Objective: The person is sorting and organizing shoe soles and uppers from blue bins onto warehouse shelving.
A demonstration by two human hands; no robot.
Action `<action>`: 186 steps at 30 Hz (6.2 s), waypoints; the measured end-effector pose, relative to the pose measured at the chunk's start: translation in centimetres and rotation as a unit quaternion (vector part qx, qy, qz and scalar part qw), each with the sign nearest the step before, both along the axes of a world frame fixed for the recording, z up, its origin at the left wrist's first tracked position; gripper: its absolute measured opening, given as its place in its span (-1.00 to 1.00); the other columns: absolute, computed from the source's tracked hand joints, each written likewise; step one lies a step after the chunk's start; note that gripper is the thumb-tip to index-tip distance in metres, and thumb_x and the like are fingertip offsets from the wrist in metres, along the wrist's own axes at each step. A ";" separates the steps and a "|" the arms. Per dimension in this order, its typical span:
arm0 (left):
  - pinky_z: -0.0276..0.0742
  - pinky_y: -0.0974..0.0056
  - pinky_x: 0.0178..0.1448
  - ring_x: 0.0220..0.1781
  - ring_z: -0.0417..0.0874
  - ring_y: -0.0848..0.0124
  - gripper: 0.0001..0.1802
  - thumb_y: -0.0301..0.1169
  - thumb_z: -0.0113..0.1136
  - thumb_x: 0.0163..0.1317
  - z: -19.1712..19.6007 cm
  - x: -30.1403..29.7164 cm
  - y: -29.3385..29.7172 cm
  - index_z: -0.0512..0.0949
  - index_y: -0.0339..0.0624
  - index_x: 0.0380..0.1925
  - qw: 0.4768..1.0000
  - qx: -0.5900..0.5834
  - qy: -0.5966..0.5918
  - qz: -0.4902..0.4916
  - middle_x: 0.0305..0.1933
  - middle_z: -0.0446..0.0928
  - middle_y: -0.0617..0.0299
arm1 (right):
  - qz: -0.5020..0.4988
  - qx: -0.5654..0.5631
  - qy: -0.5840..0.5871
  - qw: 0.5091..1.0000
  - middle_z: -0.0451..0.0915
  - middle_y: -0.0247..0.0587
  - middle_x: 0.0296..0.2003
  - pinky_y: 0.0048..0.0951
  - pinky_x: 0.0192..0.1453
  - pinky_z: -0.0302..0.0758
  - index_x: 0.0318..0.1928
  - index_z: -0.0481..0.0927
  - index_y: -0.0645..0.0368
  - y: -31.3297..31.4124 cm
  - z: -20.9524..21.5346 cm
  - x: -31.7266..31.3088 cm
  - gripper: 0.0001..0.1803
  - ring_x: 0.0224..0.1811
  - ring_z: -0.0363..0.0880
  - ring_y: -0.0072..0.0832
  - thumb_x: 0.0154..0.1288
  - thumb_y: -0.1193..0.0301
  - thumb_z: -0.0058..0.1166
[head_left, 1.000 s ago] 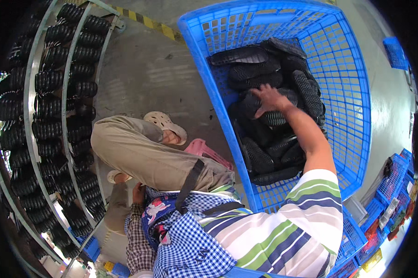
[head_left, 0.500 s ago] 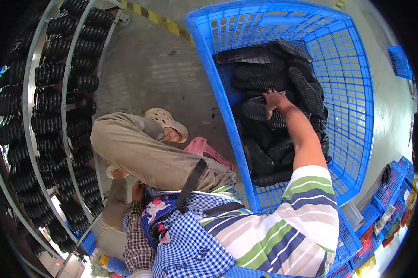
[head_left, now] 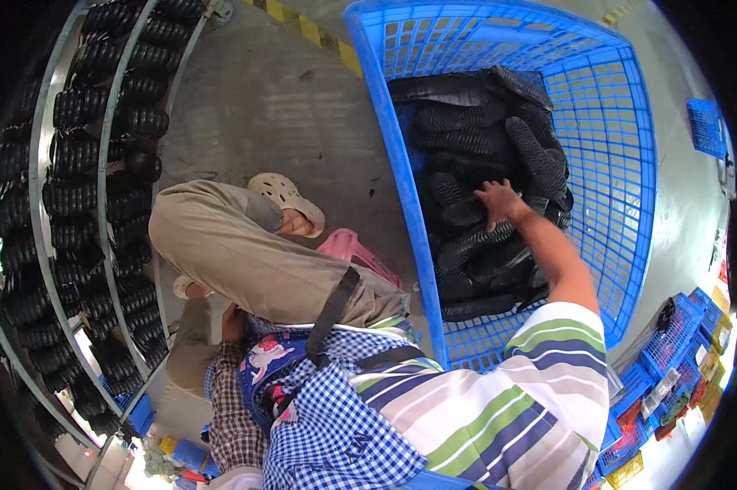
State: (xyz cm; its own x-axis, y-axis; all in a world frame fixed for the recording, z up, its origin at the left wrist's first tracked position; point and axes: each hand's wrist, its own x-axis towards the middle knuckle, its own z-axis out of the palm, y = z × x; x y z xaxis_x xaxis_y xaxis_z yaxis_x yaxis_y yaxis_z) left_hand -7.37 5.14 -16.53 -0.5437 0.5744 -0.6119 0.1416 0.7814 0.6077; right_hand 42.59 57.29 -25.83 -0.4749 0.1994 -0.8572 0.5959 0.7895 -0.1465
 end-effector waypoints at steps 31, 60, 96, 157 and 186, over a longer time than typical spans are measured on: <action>0.47 0.29 0.11 0.03 0.61 0.36 -0.68 -0.45 0.12 0.32 -4.5 -2.6 -3.4 0.52 -0.29 0.06 0.995 -0.064 0.033 -0.070 -0.01 0.64 0.13 | 0.070 0.019 0.025 0.997 0.44 0.02 0.09 0.04 0.29 0.29 0.29 0.34 -0.01 -5.0 0.3 -0.1 0.27 0.22 0.37 -0.04 -0.65 0.03 0.61; 0.56 0.31 -0.14 -0.19 0.65 0.42 -0.54 -0.35 0.20 0.30 4.0 -6.3 4.5 0.46 -0.24 0.18 0.998 -0.010 0.038 0.058 -0.08 0.63 0.13 | -0.512 -0.031 0.324 0.795 0.65 -0.15 -0.11 -0.31 0.11 0.49 0.03 0.56 0.31 3.3 15.4 1.6 -0.26 -0.06 0.60 -0.33 -0.28 0.40 0.52; 0.54 0.17 0.17 0.03 0.65 0.23 -0.43 -0.56 0.26 0.03 15.4 2.0 6.4 0.45 -0.34 0.13 0.688 0.505 -0.362 0.375 0.03 0.60 0.04 | -0.338 -0.388 0.594 0.619 0.48 0.00 0.09 -0.33 0.13 0.45 0.21 0.37 0.36 -28.2 29.7 -44.0 -0.35 0.04 0.51 -0.32 0.20 0.33 0.31; 0.64 0.05 0.08 -0.07 0.67 0.10 -0.44 -0.55 0.24 0.01 14.6 3.8 5.8 0.42 -0.35 0.10 0.698 0.467 -0.297 0.454 -0.06 0.60 -0.01 | -0.370 -0.454 0.296 0.754 0.54 -0.11 0.06 -0.43 0.22 0.41 0.31 0.25 0.42 -19.9 27.5 -31.9 -0.25 0.05 0.52 -0.48 0.12 0.51 0.25; 0.61 0.12 0.10 -0.04 0.66 0.17 -0.23 -0.48 0.44 -0.16 12.9 4.3 3.7 0.39 -0.34 0.15 0.677 0.441 -0.273 0.522 0.00 0.60 0.05 | -0.401 -0.292 0.493 0.715 0.63 -0.13 -0.35 -0.47 -0.49 0.54 0.11 0.48 0.39 -3.6 18.1 -56.8 -0.56 -0.56 0.59 -0.44 0.25 0.44 0.15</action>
